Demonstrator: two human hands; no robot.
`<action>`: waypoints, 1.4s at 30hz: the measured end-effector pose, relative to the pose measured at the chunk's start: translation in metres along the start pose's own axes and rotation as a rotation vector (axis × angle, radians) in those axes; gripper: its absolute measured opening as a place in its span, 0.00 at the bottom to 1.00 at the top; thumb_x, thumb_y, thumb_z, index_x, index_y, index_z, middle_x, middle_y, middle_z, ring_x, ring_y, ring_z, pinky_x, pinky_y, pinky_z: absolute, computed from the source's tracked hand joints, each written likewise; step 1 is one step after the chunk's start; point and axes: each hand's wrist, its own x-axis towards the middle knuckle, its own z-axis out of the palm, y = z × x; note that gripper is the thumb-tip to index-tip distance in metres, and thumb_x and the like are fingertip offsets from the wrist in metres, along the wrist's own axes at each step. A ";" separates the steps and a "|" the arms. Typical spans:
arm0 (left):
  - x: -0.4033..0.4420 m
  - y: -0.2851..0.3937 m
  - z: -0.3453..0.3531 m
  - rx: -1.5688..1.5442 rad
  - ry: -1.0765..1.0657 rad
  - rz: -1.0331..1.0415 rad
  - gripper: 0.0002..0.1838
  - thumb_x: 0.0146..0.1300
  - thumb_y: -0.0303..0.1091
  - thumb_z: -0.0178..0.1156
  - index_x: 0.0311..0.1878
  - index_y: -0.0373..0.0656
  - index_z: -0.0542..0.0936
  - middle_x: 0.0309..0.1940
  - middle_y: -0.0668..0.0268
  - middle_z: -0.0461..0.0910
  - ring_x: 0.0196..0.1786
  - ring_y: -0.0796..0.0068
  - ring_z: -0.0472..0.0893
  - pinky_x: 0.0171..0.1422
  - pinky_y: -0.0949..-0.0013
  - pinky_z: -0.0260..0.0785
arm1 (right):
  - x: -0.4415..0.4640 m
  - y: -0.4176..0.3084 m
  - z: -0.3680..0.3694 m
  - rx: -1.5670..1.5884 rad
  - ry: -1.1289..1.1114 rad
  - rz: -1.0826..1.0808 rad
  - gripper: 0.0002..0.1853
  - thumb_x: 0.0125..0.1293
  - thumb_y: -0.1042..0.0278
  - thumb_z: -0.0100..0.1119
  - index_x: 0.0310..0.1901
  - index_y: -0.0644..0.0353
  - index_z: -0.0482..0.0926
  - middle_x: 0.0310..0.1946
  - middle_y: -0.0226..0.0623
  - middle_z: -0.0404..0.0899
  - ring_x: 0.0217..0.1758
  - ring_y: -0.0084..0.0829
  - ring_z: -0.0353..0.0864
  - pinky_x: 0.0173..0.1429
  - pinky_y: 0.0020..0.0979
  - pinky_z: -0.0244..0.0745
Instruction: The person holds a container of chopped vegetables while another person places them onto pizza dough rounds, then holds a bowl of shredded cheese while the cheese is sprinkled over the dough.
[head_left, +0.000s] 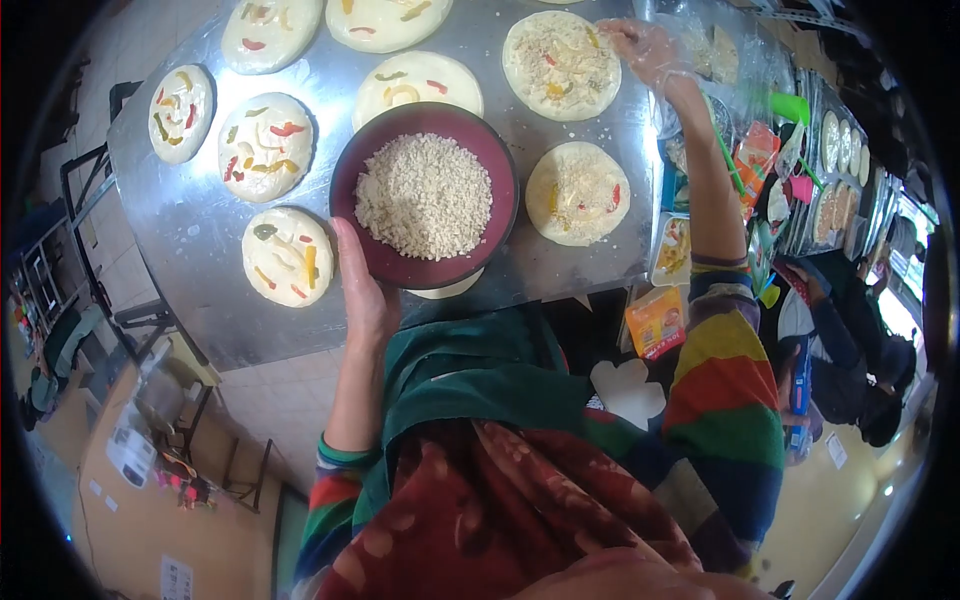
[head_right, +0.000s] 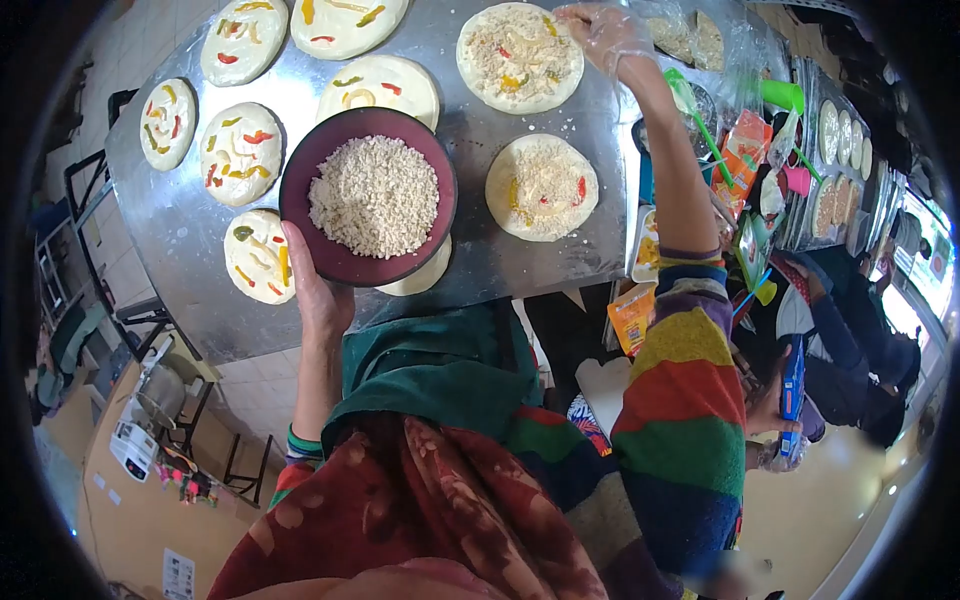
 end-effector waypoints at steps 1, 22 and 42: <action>0.000 0.001 0.002 0.005 -0.002 -0.004 0.36 0.72 0.60 0.37 0.71 0.39 0.55 0.68 0.60 0.60 0.70 0.67 0.62 0.74 0.61 0.53 | -0.007 -0.009 -0.003 -0.017 0.044 -0.033 0.15 0.69 0.58 0.52 0.49 0.55 0.81 0.42 0.38 0.84 0.44 0.35 0.83 0.47 0.32 0.78; 0.003 -0.003 0.006 0.001 -0.029 0.053 0.39 0.71 0.61 0.39 0.72 0.39 0.53 0.70 0.59 0.57 0.72 0.66 0.58 0.75 0.60 0.50 | -0.101 -0.083 0.022 -0.144 0.235 0.026 0.13 0.67 0.67 0.49 0.50 0.51 0.79 0.45 0.41 0.78 0.47 0.41 0.79 0.52 0.36 0.74; 0.005 -0.006 0.018 0.003 -0.066 0.035 0.36 0.71 0.61 0.39 0.71 0.42 0.57 0.68 0.62 0.62 0.70 0.66 0.62 0.74 0.58 0.53 | -0.033 -0.060 0.050 -0.341 0.300 -0.103 0.16 0.72 0.55 0.44 0.49 0.48 0.81 0.49 0.37 0.80 0.51 0.39 0.79 0.59 0.36 0.73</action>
